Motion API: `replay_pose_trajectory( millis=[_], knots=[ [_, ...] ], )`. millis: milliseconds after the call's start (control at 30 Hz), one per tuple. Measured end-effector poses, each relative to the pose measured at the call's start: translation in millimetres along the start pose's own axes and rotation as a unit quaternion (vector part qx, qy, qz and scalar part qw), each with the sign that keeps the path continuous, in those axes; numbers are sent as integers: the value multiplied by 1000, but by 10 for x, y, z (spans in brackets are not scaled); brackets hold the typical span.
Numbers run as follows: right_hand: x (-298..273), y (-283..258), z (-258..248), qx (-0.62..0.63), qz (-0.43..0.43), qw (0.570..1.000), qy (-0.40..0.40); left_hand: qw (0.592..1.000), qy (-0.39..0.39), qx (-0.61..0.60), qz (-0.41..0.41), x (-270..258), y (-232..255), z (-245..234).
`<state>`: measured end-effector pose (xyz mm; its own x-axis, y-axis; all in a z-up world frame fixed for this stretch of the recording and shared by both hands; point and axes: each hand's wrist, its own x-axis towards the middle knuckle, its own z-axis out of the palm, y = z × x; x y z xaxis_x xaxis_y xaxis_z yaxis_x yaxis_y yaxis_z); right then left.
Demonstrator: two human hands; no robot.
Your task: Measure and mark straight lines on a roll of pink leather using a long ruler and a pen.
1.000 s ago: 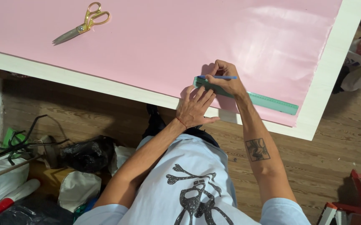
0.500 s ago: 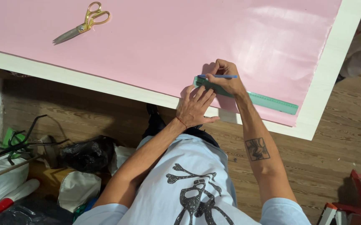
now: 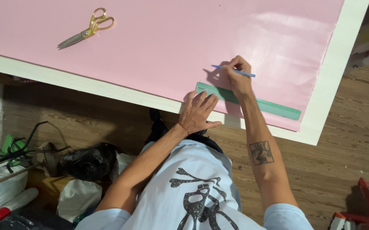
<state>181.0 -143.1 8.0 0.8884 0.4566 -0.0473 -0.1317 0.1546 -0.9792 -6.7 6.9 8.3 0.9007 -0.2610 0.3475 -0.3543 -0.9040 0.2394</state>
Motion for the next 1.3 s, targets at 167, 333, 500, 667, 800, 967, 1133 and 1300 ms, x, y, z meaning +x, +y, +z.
replay_pose_trajectory(
  millis=[167, 333, 500, 667, 800, 967, 1133, 1300],
  knots=[
    [9, -134, -49, 146, 36, 986, 76, 999, 2, 10, 32, -196, -409, -307],
    [-85, -90, -258, 231, 26, 969, 84, 993, -22, 73, -88, -263, -1375, -809],
    [-499, -245, -346, 94, 8, 986, 139, 978, -121, 142, -92, 427, -1841, -904],
    [-978, -144, -440, 102, -10, 977, 189, 967, -219, 127, -18, 1328, -1971, -730],
    [-1267, -186, -349, 117, 2, 963, 242, 975, -217, 34, 10, 1733, -1976, -596],
    [-1399, -119, -420, 109, -29, 961, 252, 980, -194, -15, 46, 1606, -2015, -519],
    [-1310, -213, -319, 110, -18, 962, 247, 973, -200, -33, 108, 1544, -2044, -476],
    [-1307, -147, -369, 122, -35, 963, 239, 974, -193, -36, 114, 1588, -2056, -358]
  ],
)
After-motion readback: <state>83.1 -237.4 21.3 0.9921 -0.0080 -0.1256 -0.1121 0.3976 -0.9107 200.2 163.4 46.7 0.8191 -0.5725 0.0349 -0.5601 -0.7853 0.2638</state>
